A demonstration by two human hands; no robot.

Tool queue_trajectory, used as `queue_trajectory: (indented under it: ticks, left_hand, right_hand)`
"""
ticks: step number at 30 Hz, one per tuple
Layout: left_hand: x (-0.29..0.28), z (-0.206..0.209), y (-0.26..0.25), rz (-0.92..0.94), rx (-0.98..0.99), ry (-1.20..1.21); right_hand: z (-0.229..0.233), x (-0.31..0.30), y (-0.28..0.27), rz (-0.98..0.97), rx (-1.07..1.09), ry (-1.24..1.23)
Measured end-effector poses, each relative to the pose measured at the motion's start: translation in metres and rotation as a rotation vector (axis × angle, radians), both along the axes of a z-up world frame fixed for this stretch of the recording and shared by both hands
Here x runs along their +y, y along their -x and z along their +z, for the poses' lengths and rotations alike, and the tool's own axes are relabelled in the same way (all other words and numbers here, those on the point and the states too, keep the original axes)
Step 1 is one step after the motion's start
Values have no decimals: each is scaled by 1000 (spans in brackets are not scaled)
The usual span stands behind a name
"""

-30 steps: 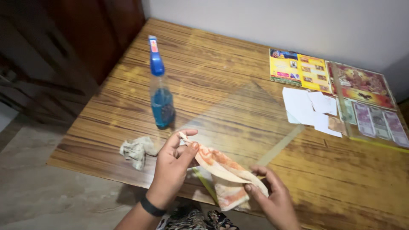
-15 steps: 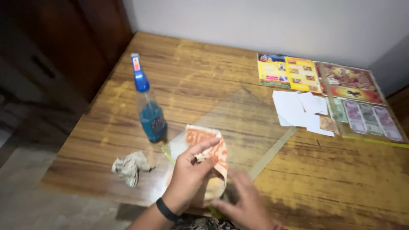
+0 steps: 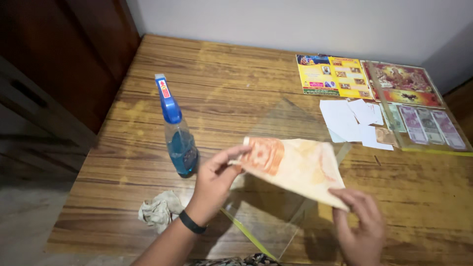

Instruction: The person sprays a clear glass sheet on a wooden table with a blue spray bottle and wipes it with a cloth. They flip the glass over and repeat the cleaning on the other side. Finally, they wipe the wooden table surface with the cloth.

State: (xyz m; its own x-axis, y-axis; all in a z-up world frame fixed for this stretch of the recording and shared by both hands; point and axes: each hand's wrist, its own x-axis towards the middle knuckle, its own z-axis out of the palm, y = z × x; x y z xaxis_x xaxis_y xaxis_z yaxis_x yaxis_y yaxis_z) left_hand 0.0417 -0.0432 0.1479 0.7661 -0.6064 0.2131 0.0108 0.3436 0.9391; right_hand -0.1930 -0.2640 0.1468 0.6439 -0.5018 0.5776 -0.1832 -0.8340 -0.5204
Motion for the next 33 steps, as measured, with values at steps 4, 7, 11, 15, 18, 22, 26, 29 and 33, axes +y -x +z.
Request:
queue_trajectory:
  ticks: [4,7,11,15,18,22,26,29,33]
  left_hand:
    - [19,-59,7,107,-36,-460]
    - [41,-95,20,228,-311,-709]
    - [39,-124,24,252,-593,-892]
    - [18,-137,23,287,-630,-1054]
    - [3,-142,26,343,-609,-1198]
    - [-6,-143,30,470,-669,-1232]
    - [-6,-147,31,454,-707,-1302]
    - [-5,-148,32,447,-708,-1344]
    - [-7,-146,31,456,-725,-1355]
  right_hand:
    - [-28,9,-1,40,393,-74]
    - [-48,16,-2,-31,527,-232]
    - [-72,8,-12,-104,487,-456]
    - [-101,-14,-79,69,356,-139]
    - [-118,-9,-145,-33,579,-163]
    - [-127,19,-192,-8,809,95]
    - [-135,14,-197,207,646,331]
    - [-133,-26,-208,251,777,580]
    - [-106,-108,-241,131,701,553]
